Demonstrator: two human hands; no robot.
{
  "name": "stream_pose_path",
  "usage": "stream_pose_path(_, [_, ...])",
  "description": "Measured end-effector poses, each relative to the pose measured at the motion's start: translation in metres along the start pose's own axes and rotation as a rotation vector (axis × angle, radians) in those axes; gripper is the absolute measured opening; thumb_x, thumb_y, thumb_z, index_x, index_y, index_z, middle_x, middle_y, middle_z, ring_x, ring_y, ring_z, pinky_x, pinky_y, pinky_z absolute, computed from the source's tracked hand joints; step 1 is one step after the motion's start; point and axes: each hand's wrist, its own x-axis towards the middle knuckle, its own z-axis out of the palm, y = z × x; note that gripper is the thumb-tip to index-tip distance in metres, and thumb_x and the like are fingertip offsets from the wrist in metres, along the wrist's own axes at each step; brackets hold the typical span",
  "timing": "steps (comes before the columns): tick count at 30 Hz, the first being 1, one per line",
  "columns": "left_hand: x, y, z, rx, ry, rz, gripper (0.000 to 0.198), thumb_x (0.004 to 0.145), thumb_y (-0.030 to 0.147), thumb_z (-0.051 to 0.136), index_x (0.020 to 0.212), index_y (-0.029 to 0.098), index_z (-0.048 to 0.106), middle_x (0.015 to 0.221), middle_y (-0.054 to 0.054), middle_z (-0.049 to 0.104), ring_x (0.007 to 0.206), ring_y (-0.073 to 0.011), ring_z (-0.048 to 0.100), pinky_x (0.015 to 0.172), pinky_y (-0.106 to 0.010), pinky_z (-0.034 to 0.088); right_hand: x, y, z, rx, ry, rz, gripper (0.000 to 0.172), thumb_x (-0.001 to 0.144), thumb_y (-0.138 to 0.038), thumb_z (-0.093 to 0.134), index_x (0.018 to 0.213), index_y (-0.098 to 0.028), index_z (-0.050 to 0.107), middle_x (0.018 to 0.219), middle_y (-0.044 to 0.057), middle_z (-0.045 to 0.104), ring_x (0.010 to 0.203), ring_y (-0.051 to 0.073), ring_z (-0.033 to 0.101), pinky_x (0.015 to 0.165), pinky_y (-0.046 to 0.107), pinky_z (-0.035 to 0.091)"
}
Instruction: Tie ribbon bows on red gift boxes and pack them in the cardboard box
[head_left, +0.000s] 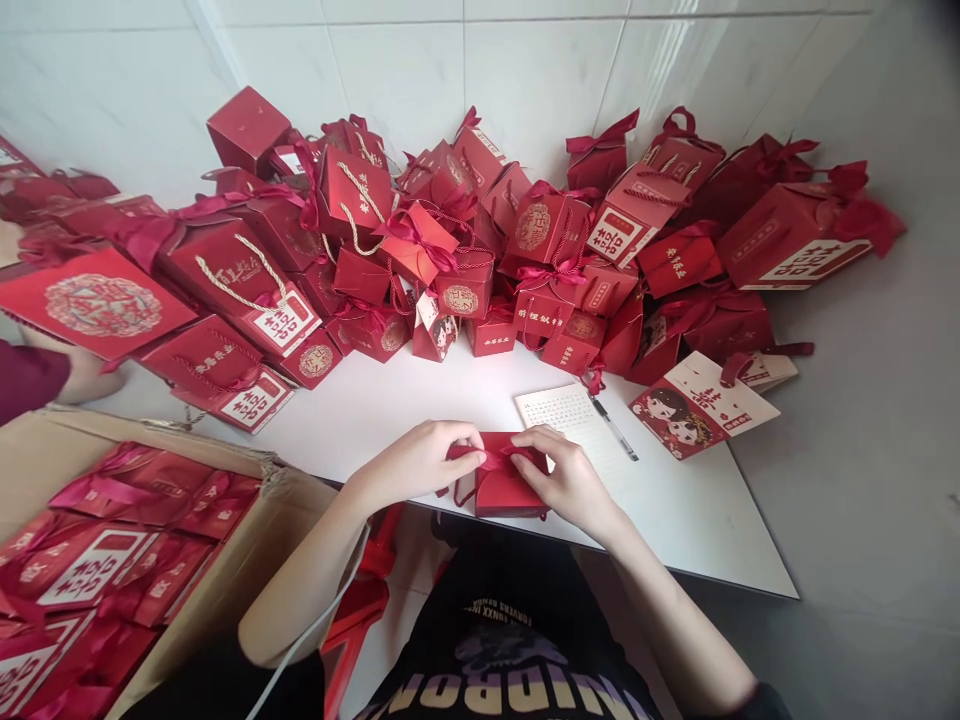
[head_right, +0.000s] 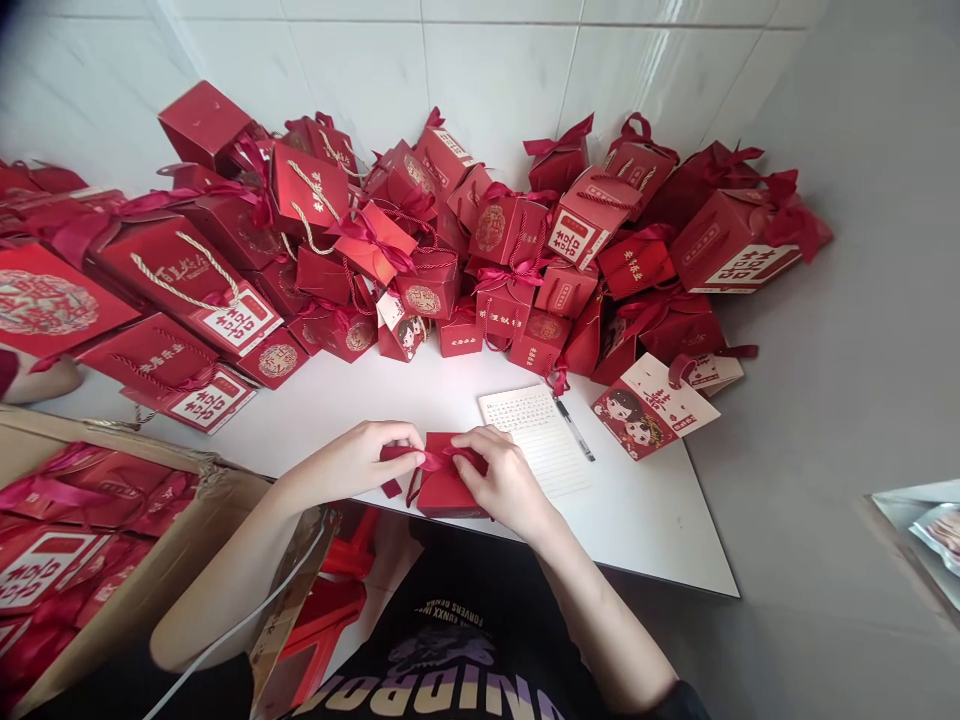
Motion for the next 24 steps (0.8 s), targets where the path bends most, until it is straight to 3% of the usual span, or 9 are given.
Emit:
stream_pose_path(6, [0.004, 0.008, 0.0, 0.121, 0.036, 0.178, 0.017, 0.082, 0.026, 0.048, 0.081, 0.02, 0.063, 0.083, -0.001, 0.064, 0.076, -0.0167, 0.058, 0.071, -0.026, 0.044, 0.002, 0.007, 0.002, 0.009, 0.011, 0.018, 0.014, 0.086, -0.027, 0.051, 0.091, -0.024, 0.064, 0.087, 0.004, 0.068, 0.082, 0.021, 0.06, 0.082, 0.038, 0.042])
stream_pose_path(10, [0.008, 0.016, 0.0, 0.317, 0.03, 0.263, 0.024, 0.085, 0.02, 0.041, 0.085, 0.02, 0.066, 0.088, -0.002, 0.059, 0.076, -0.016, 0.056, 0.073, -0.027, 0.041, 0.002, 0.005, 0.003, 0.019, -0.023, 0.003, 0.019, 0.089, -0.023, 0.045, 0.089, -0.025, 0.064, 0.089, 0.004, 0.069, 0.083, 0.021, 0.061, 0.083, 0.037, 0.04])
stream_pose_path(14, [0.015, 0.026, -0.003, 0.456, 0.01, 0.342, 0.03, 0.087, 0.017, 0.037, 0.087, 0.02, 0.068, 0.085, -0.003, 0.055, 0.077, -0.0162, 0.053, 0.073, -0.029, 0.04, 0.001, 0.002, 0.005, 0.114, -0.005, 0.099, 0.012, 0.086, -0.023, 0.049, 0.096, -0.024, 0.056, 0.082, 0.001, 0.07, 0.078, 0.019, 0.063, 0.082, 0.036, 0.041])
stream_pose_path(16, [0.02, 0.03, -0.005, 0.454, -0.01, 0.417, 0.028, 0.086, 0.014, 0.041, 0.085, 0.02, 0.068, 0.084, -0.003, 0.056, 0.081, -0.0168, 0.053, 0.077, -0.029, 0.04, 0.002, 0.002, 0.006, 0.161, 0.003, 0.132, 0.013, 0.085, -0.025, 0.051, 0.097, -0.023, 0.055, 0.079, 0.001, 0.071, 0.076, 0.02, 0.064, 0.08, 0.035, 0.043])
stream_pose_path(19, [0.028, 0.033, -0.009, 0.393, -0.026, 0.495, 0.021, 0.083, 0.011, 0.045, 0.084, 0.019, 0.065, 0.086, -0.003, 0.059, 0.085, -0.0169, 0.053, 0.082, -0.03, 0.04, 0.003, 0.004, 0.008, 0.139, 0.004, 0.101, 0.008, 0.084, -0.026, 0.053, 0.083, -0.023, 0.06, 0.078, 0.002, 0.07, 0.075, 0.02, 0.062, 0.077, 0.034, 0.043])
stream_pose_path(24, [0.043, 0.023, -0.005, 0.179, 0.0, 0.473, 0.01, 0.08, 0.012, 0.051, 0.081, 0.017, 0.059, 0.087, -0.002, 0.061, 0.084, -0.0153, 0.056, 0.08, -0.028, 0.043, 0.003, 0.007, 0.007, 0.107, 0.011, 0.03, 0.013, 0.083, -0.024, 0.053, 0.074, -0.022, 0.063, 0.078, 0.003, 0.065, 0.076, 0.019, 0.058, 0.077, 0.033, 0.042])
